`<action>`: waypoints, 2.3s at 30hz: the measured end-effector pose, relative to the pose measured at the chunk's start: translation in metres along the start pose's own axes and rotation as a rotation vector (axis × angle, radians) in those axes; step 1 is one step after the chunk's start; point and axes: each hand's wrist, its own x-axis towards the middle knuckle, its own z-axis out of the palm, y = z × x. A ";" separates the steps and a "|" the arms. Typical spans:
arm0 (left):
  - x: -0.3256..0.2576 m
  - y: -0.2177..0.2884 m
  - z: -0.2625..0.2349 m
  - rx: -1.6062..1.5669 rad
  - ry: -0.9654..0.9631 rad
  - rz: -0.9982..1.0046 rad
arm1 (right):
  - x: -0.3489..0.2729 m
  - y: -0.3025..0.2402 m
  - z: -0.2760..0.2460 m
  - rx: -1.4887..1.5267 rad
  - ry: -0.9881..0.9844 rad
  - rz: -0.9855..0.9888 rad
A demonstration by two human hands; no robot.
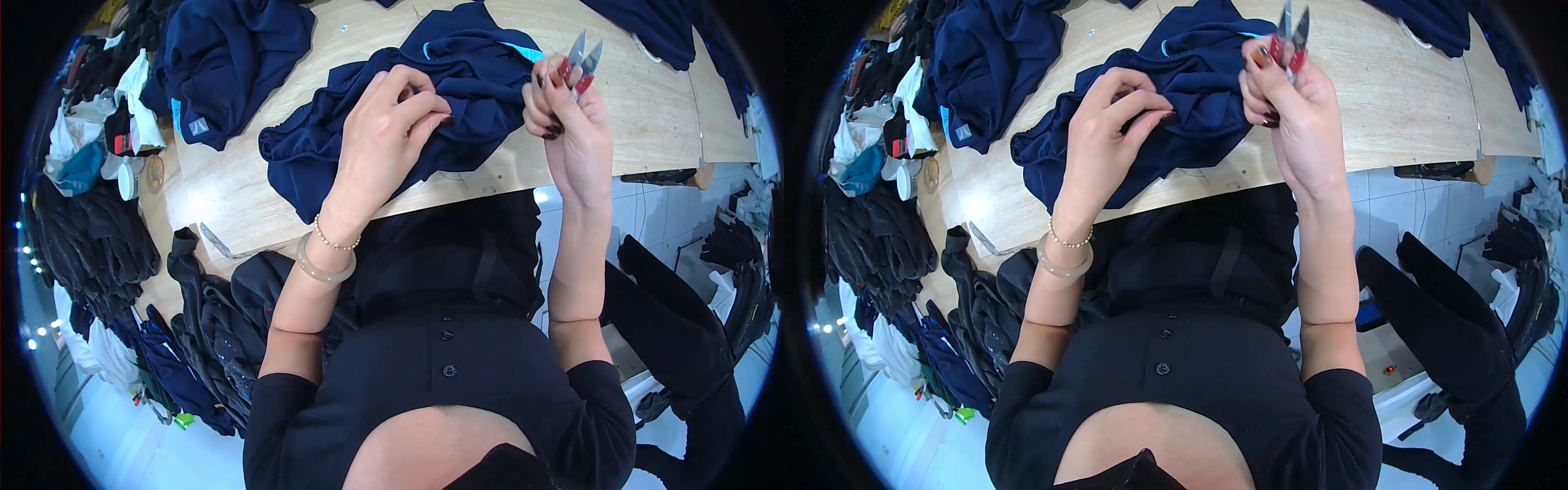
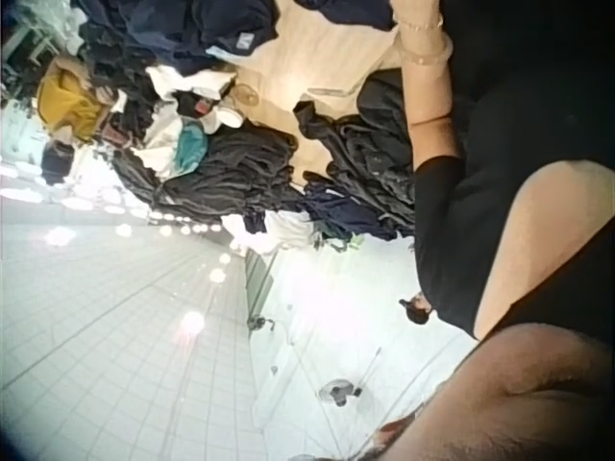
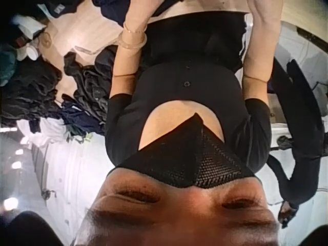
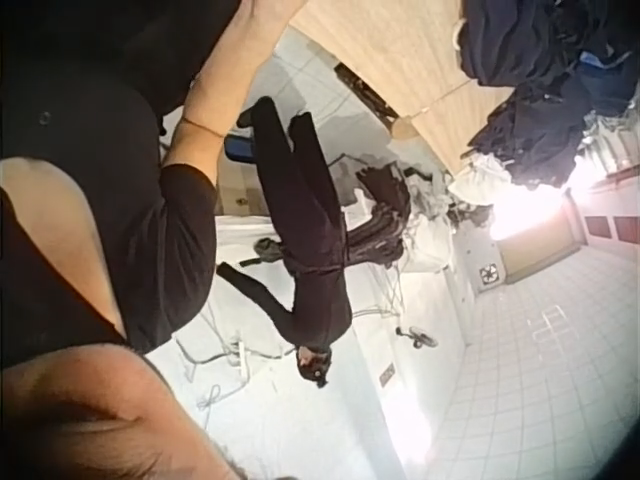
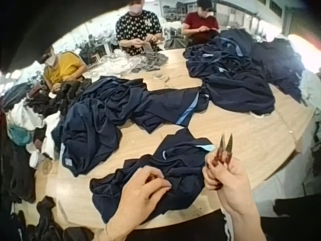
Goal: Trimming excess threads from navy blue athletic shorts using small hand snips on a workbench.
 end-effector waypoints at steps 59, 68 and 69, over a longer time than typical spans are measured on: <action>-0.025 -0.013 0.014 -0.071 0.165 -0.371 | 0.049 0.073 0.030 -0.480 -0.082 0.593; -0.019 -0.025 0.011 -0.192 0.122 -0.297 | 0.030 0.050 0.017 -0.325 -0.100 0.109; -0.019 -0.027 0.010 -0.192 0.122 -0.298 | 0.026 0.046 0.015 -0.347 -0.087 0.073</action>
